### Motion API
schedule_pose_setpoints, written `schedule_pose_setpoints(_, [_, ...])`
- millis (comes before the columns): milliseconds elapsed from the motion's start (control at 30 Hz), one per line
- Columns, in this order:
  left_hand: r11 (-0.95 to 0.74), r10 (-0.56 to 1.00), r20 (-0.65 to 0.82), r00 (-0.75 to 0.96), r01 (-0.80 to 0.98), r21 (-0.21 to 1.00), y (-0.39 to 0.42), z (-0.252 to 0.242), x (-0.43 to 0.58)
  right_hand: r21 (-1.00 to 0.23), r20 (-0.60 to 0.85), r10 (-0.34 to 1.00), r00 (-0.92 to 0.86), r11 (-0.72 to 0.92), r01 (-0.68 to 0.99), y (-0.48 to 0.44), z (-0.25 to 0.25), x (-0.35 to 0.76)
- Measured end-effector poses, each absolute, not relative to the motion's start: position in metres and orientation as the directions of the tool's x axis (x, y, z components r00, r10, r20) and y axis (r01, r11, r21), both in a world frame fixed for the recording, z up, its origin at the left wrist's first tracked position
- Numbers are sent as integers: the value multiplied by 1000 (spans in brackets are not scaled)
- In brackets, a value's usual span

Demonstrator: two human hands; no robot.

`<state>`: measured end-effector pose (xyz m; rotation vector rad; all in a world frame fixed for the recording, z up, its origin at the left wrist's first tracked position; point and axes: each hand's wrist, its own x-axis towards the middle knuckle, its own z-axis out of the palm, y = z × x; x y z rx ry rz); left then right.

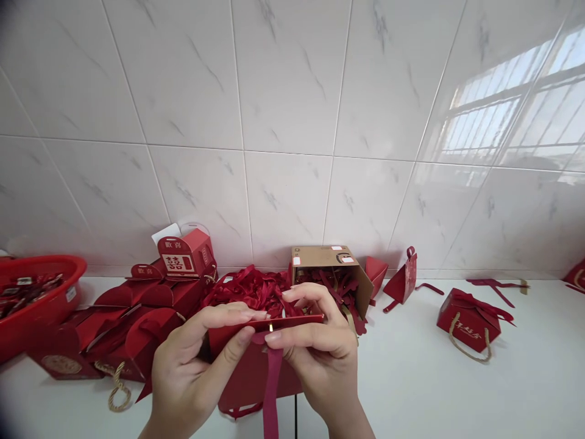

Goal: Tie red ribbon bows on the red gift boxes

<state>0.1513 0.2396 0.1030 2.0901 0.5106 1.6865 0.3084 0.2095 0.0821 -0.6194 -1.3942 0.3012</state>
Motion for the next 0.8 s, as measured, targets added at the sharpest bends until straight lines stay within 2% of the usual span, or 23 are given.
schedule_pose_setpoints(167, [-865,473,844,254,-46,499,239,101,150,-622,777,580,247,769,150,208,80,303])
schedule_pose_setpoints(300, [-848,468,840,273,-131,514,238,102,152,-686,690,638,340,727,27,206,80,298])
schedule_pose_setpoints(433, [-830,477,819,318,-144,539,240,104,153,-757,631,756,173,649,-78,205,83,304])
schedule_pose_setpoints(567, [-883,385,842,377,-117,455,245,104,150,-831,513,858,-12,493,-258,206,85,313])
schedule_pose_setpoints(667, [-904,335,851,404,-117,411,248,103,148,-859,439,893,-100,384,-338,206,84,316])
schedule_pose_setpoints(800, [-920,309,840,447,-83,382,251,103,147,-868,409,891,-199,312,-387,210,83,319])
